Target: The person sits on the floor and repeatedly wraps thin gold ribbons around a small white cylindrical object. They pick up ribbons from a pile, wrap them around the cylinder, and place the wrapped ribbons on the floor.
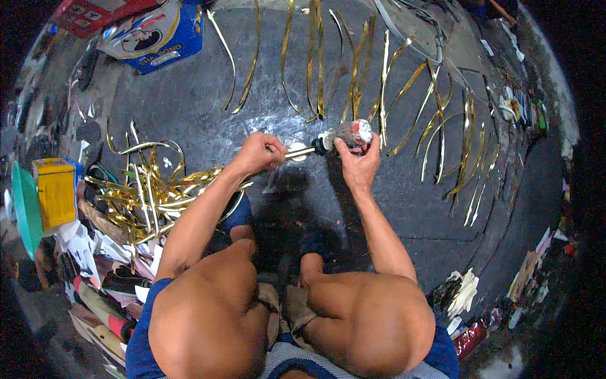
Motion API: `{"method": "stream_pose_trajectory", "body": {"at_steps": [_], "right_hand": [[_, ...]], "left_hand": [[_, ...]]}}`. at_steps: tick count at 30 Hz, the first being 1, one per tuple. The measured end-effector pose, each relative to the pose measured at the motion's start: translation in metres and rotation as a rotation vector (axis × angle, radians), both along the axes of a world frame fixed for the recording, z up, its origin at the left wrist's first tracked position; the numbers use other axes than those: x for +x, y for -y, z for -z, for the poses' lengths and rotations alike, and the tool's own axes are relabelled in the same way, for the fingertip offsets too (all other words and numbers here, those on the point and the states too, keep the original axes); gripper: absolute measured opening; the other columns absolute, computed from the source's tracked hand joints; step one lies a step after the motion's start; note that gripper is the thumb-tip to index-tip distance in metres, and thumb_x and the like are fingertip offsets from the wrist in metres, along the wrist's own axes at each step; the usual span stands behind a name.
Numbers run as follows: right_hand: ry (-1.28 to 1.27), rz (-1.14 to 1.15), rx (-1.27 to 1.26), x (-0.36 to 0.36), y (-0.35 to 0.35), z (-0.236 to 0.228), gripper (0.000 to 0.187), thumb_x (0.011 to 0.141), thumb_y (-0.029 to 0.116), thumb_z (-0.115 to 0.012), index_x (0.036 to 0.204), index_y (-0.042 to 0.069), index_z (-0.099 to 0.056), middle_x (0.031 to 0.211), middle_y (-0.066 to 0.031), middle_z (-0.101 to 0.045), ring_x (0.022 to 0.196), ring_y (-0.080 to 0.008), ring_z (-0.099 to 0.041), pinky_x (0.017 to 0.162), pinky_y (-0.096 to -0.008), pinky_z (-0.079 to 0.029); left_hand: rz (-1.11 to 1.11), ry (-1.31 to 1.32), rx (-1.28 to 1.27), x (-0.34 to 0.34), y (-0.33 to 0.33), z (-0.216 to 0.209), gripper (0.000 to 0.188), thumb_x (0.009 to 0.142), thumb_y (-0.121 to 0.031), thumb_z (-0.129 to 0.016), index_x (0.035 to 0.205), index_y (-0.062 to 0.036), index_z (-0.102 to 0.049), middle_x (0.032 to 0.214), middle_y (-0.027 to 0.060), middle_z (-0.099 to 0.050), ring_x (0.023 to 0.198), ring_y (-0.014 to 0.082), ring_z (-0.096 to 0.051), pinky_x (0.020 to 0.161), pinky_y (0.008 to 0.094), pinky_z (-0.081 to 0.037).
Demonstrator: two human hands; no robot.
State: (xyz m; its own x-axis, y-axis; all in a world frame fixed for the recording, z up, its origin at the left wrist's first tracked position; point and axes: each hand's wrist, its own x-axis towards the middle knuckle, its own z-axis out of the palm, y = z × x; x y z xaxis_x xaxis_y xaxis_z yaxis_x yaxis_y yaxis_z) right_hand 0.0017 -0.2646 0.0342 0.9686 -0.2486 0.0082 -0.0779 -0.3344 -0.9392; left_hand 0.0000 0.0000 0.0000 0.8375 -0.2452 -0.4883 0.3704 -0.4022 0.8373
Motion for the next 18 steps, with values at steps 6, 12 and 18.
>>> {"method": "stream_pose_trajectory", "body": {"at_steps": [6,12,18], "right_hand": [[-0.065,-0.237,-0.154,-0.017,-0.038,-0.003,0.061,0.075,0.020,-0.089,0.121,0.003,-0.053,0.092,-0.0115,-0.071,0.076,-0.0172,-0.069,0.068,-0.0329,-0.057],[0.237,-0.440,-0.475,-0.028,-0.042,0.020,0.064,0.074,0.009,-0.082,0.128,0.003,-0.050,0.114,-0.0210,-0.065,0.102,-0.0404,-0.066,0.083,-0.0430,-0.056],[-0.041,-0.426,-0.161,-0.037,-0.038,0.020,0.060,0.076,-0.004,-0.071,0.131,0.006,-0.048,0.116,-0.0153,-0.064,0.096,-0.0277,-0.067,0.079,-0.0364,-0.056]], "left_hand": [[-0.004,0.210,0.171,0.004,0.012,0.034,0.015,0.074,-0.009,-0.070,0.086,-0.0053,-0.078,0.075,0.0094,-0.073,0.070,0.0218,-0.070,0.067,0.0359,-0.054],[0.114,0.446,0.205,0.001,0.025,-0.001,0.050,0.070,-0.011,-0.076,0.119,-0.0111,-0.068,0.118,0.0115,-0.065,0.111,0.0269,-0.065,0.093,0.0388,-0.052],[0.046,0.720,-0.089,-0.008,0.041,-0.002,0.059,0.068,-0.008,-0.084,0.122,-0.0029,-0.061,0.117,0.0140,-0.066,0.111,0.0326,-0.065,0.094,0.0395,-0.052]]}}
